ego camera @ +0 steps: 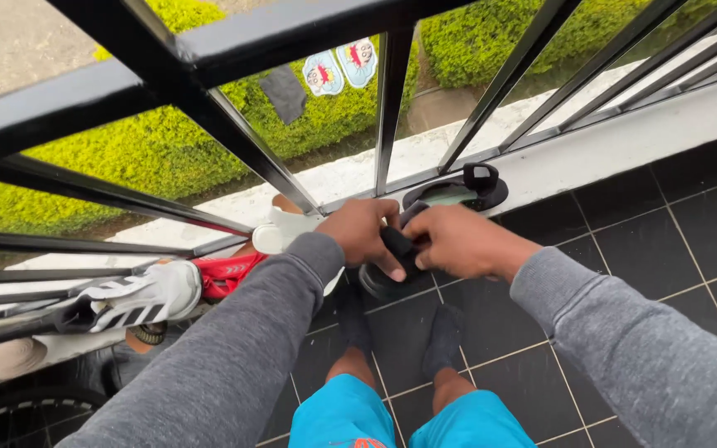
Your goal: The person cleans several pairs of shoes by hand, shaking out debris and wiping them before arranging them on a wooden rack and a balcony ledge.
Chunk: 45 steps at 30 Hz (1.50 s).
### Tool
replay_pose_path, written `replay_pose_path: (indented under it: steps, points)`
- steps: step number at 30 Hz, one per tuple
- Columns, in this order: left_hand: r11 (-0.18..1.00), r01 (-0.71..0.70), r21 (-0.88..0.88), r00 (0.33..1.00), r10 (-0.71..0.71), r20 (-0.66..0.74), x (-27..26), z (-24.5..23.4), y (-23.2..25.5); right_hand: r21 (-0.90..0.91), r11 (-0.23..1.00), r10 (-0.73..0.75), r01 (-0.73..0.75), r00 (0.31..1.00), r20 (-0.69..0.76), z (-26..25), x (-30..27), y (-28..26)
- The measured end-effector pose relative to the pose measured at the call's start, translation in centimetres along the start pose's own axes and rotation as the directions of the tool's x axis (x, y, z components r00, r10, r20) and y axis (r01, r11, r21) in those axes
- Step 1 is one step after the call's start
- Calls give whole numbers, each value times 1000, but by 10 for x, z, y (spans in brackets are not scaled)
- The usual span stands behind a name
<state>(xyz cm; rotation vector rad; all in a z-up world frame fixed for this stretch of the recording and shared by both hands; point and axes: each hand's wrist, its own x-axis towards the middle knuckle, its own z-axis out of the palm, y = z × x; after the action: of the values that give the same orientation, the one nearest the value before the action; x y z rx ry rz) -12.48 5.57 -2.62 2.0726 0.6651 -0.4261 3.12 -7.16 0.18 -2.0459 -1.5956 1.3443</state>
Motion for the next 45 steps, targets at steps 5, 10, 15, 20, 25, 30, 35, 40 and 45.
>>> replay_pose_path:
  steps: [5,10,15,20,25,30,35,40,45]
  points:
    - [995,97,-14,995,-96,15,-4,11,-7,531,845,230,-61,938,-259,-7,10,28]
    - [985,167,49,985,-165,-41,-8,29,-20,577,811,314,-100,906,-283,5,43,82]
    - [971,239,-5,967,-239,-93,0,41,-19,341,904,296,-256,953,-69,35,94,120]
    - [962,267,54,955,-257,-149,5,37,-21,327,906,288,-270,958,-6,73,143,164]
    - [949,302,92,950,-291,-114,5,28,-16,319,948,19,-10,999,-26,98,183,218]
    - [937,341,77,936,-330,-127,3,23,-10,440,841,369,-314,929,-41,87,156,197]
    - [931,342,129,940,-335,-69,-3,7,16,350,892,393,-286,874,-286,54,93,194]
    - [935,328,133,944,-331,1,-11,-3,43,512,781,596,-357,669,-443,9,27,193]
    - [893,408,189,911,-411,-26,-2,9,52,542,818,457,-195,793,-404,-17,3,201]
